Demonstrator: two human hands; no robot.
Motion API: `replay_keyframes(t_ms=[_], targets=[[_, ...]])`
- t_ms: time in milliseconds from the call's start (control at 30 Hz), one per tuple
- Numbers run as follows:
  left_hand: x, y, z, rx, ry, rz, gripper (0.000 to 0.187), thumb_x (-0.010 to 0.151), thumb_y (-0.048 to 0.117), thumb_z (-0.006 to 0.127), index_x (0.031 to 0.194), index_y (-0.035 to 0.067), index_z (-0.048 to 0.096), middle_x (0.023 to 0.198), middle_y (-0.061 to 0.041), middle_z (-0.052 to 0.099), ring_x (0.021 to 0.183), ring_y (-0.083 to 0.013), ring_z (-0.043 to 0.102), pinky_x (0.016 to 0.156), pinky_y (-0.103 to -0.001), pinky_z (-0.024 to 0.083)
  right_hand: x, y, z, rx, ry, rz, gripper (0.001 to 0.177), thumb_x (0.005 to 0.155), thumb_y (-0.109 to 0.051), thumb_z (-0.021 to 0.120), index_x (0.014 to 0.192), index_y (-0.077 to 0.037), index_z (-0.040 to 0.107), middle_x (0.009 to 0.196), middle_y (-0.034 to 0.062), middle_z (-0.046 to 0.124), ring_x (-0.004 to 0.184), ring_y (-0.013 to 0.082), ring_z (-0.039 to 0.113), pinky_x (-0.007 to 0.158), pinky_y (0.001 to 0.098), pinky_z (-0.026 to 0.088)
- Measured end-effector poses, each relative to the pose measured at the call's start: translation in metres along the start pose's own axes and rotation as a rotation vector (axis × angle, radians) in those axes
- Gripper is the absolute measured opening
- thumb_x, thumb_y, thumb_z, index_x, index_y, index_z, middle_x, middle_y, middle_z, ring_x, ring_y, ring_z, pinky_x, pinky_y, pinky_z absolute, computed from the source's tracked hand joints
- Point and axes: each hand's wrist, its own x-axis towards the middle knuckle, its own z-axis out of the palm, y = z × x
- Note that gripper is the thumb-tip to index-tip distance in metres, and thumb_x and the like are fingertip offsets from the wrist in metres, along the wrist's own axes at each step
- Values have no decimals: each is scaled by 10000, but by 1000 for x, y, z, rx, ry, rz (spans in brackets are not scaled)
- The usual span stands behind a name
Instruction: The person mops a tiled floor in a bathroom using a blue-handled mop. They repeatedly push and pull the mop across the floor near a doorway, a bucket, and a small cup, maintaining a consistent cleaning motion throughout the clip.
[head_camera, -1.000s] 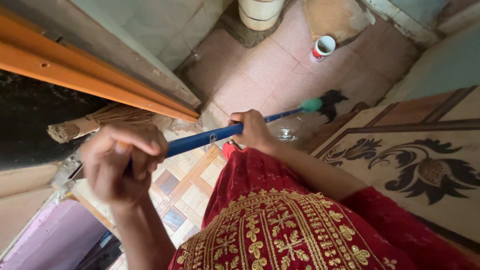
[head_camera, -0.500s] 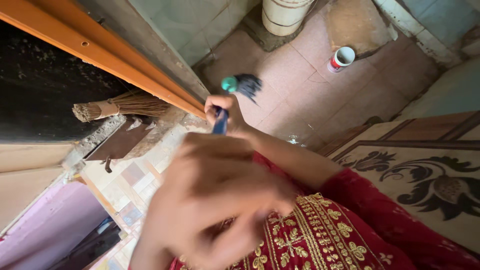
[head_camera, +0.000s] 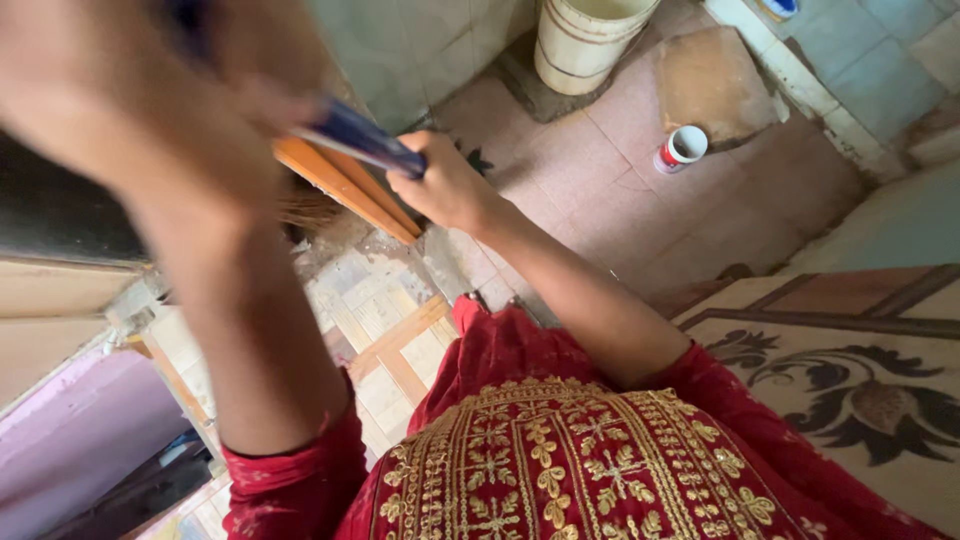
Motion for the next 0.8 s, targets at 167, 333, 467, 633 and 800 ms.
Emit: replay_keyframes(t_ms=[167, 333, 467, 633, 800], targets=[[-6, -26, -38, -162, 90, -101, 288, 1078, 192, 414, 1026, 1, 624, 717, -55, 524, 511, -91, 455, 454, -256, 396, -15, -32, -2, -71, -88, 113, 276, 913, -202, 567, 697, -38, 620, 590, 138, 632, 529, 250, 653, 557, 423, 492], [-44, -69, -44, -278, 166, -210, 365, 1124, 319, 414, 1054, 22, 614, 642, -19, 436, 472, -86, 402, 434, -265, 394, -41, 1, -14, -312, -228, 427, 291, 909, -305, 552, 766, -90, 685, 734, 172, 709, 705, 360, 712, 690, 494, 534], [-97, -126, -10, -373, 213, -365, 436, 1160, 420, 415, 1077, 38, 607, 582, 9, 366, 441, -83, 360, 418, -272, 392, -81, 93, -39, -574, -255, 601, 238, 890, -300, 559, 986, -123, 686, 913, 176, 750, 902, 382, 726, 821, 509, 550], [-180, -190, 82, -482, 245, -731, 275, 1082, 205, 425, 1050, 12, 618, 781, -71, 612, 838, -225, 656, 964, -468, 540, -157, 237, -92, -709, -221, 783, 334, 812, -270, 681, 1114, -129, 657, 1020, 175, 734, 991, 389, 710, 835, 501, 567], [-220, -193, 132, -715, 55, -1064, 301, 1031, 226, 387, 1136, 33, 593, 801, -104, 676, 1128, -241, 709, 1141, -451, 401, -216, 269, -144, -765, -199, 792, 209, 782, -267, 723, 958, -158, 752, 952, 124, 758, 944, 359, 722, 828, 481, 566]])
